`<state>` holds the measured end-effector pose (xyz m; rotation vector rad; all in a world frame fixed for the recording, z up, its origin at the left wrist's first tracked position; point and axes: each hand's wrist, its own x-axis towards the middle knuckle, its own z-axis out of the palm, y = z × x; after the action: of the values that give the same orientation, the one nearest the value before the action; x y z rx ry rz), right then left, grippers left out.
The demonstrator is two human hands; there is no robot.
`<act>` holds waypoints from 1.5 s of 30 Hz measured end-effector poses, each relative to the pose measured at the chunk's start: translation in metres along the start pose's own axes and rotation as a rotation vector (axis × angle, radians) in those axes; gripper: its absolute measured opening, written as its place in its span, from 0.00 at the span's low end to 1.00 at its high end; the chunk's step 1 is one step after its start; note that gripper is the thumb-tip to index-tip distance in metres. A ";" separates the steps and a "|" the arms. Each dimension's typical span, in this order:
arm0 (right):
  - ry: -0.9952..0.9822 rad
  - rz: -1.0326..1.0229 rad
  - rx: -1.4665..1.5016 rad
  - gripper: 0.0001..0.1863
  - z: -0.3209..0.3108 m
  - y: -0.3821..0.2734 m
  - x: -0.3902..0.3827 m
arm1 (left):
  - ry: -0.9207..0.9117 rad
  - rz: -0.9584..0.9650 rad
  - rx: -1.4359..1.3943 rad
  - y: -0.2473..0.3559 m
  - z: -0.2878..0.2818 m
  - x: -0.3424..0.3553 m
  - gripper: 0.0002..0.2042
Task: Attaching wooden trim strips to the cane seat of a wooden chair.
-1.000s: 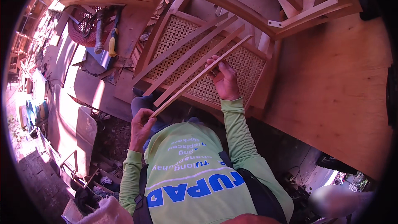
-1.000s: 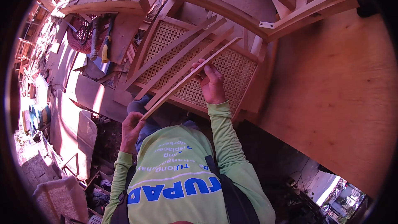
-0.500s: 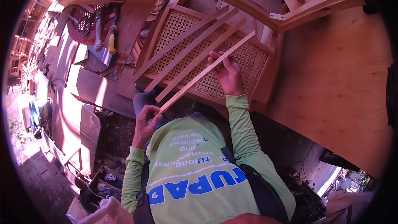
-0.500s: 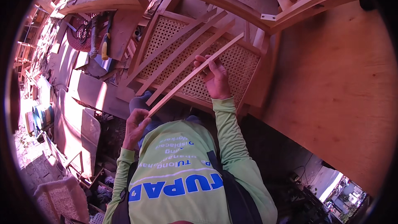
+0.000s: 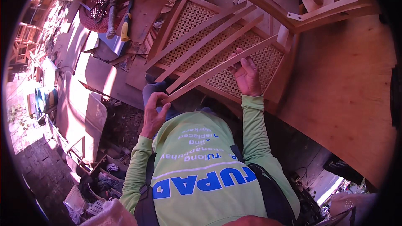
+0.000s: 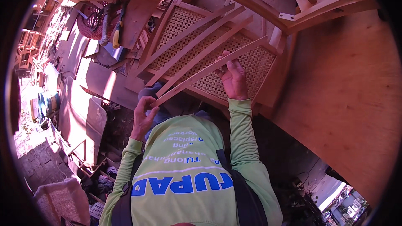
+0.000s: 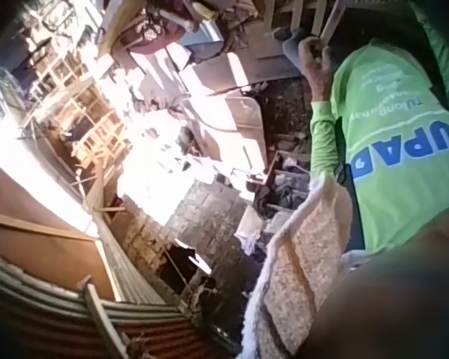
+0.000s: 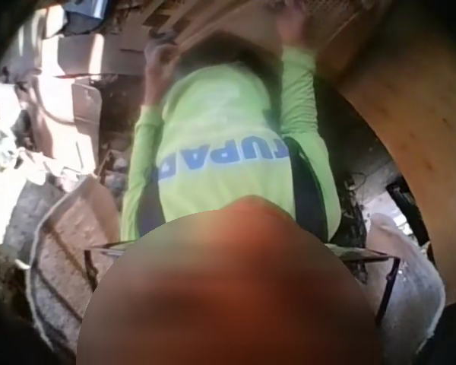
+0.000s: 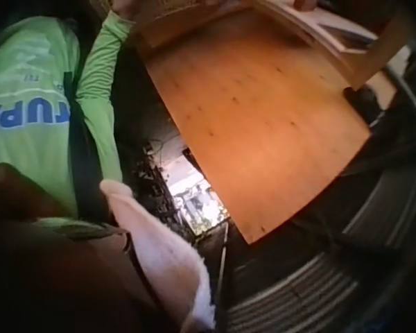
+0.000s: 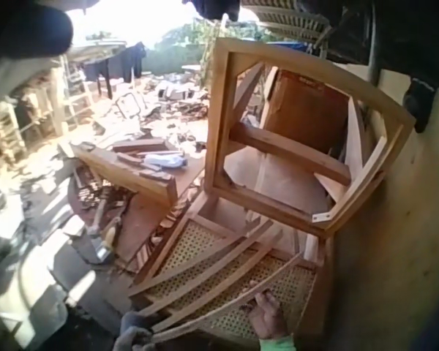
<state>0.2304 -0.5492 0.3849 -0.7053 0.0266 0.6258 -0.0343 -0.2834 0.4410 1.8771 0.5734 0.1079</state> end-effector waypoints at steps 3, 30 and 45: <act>0.058 -0.009 -0.068 0.17 0.003 0.002 -0.003 | 0.065 0.088 0.082 0.003 0.001 0.000 0.12; -0.063 -0.101 -0.053 0.13 0.063 0.014 -0.037 | -0.076 0.425 0.182 0.109 0.061 0.091 0.07; -0.005 -0.080 -0.097 0.12 0.071 0.025 -0.043 | -0.011 0.690 0.252 0.117 0.084 0.099 0.07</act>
<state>0.1693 -0.5136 0.4347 -0.7953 -0.0366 0.5550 0.1210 -0.3436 0.4950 2.2503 -0.0981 0.4932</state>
